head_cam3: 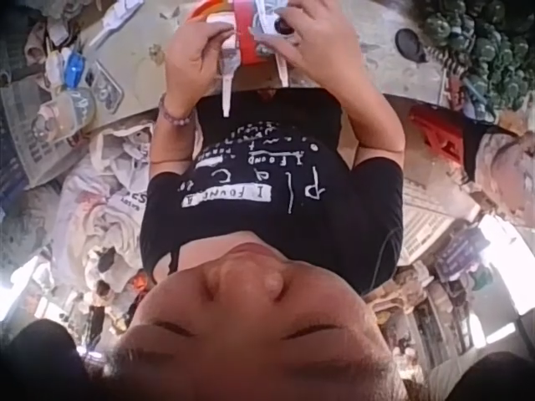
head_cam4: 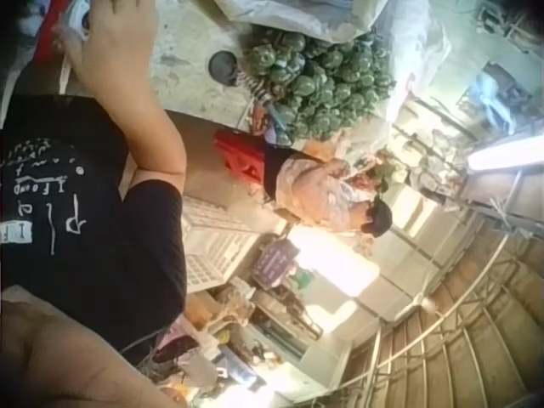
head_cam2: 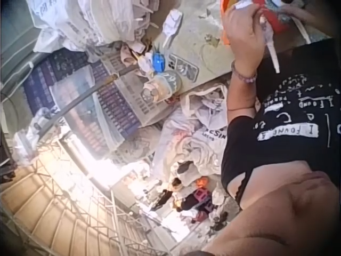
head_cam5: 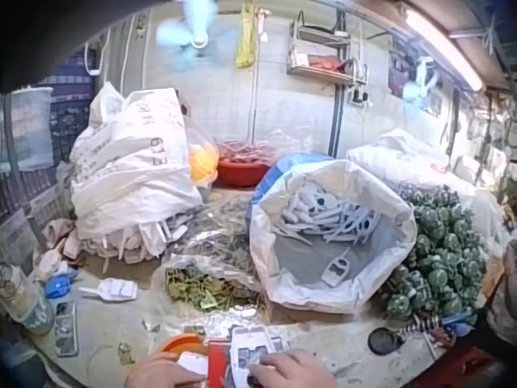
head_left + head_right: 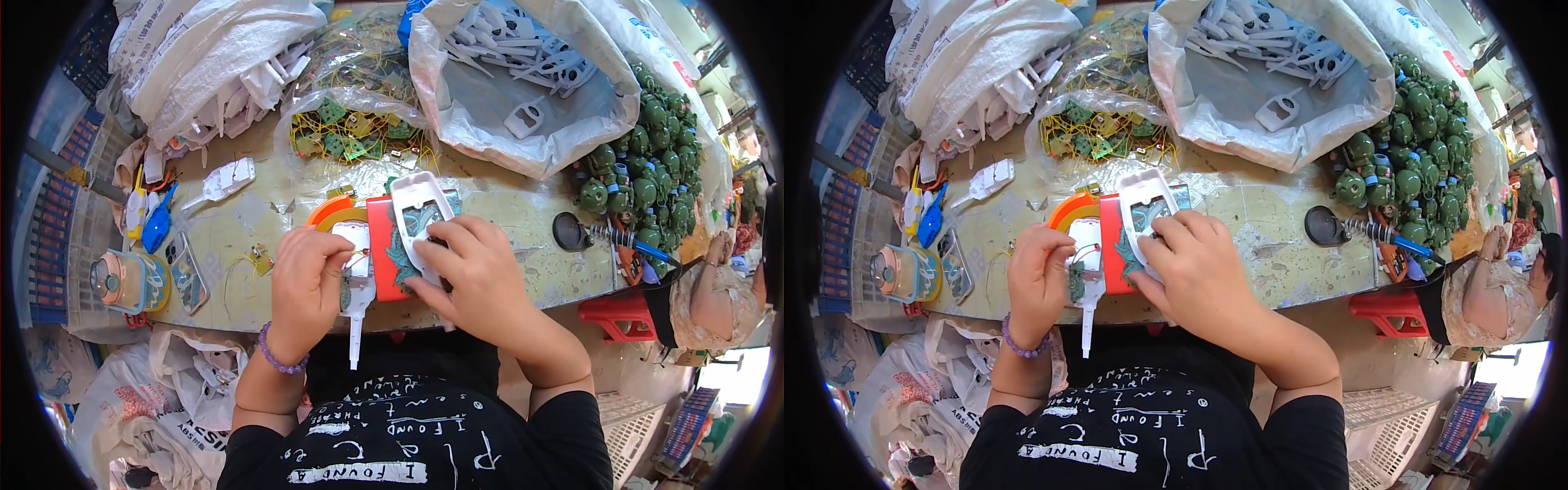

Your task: Soldering wires and components onto small circuit boards for toy assembly.

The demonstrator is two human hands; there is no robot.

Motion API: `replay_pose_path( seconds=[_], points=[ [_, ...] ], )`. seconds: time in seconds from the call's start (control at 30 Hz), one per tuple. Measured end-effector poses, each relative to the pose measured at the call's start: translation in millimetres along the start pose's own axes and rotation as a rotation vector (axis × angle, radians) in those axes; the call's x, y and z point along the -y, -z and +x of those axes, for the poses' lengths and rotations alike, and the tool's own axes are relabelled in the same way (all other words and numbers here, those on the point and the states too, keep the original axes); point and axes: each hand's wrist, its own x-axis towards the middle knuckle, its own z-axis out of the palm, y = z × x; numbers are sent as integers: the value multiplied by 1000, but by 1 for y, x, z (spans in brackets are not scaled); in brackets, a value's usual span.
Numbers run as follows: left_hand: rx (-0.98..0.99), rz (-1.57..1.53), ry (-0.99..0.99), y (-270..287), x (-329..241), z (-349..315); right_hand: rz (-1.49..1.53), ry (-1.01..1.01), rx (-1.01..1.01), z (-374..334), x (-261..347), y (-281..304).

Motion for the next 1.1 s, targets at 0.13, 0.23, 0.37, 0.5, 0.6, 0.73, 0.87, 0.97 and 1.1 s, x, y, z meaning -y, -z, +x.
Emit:
replay_pose_path(
  seconds=[0.13, 0.23, 0.37, 0.5, 0.6, 0.73, 0.87, 0.97, 1.1],
  points=[
    [-10, -34, 182, 6, 4, -4, -171, 162, 58, -9, -10, 14],
    [-53, 26, 112, 9, 11, -3, -294, 247, 19, -8, -28, 17],
    [27, 7, -15, 7, 7, 0, -229, 342, 9, 5, -44, 14],
    [119, 10, -125, 1, -7, 7, -212, 464, -29, 17, -52, -1],
    [162, 28, -169, -6, -14, 14, -153, 501, -34, 24, -55, -5],
    [171, 28, -157, -10, -13, 18, -51, 447, -115, 20, -52, -4],
    [199, 29, -155, -10, -18, 19, 214, 355, -227, 10, -31, -10],
    [208, 30, -159, -11, -18, 19, 161, 384, -235, 9, -23, -10],
    [207, 30, -164, -11, -14, 17, 122, 393, -231, 8, -18, -8]
  ],
)
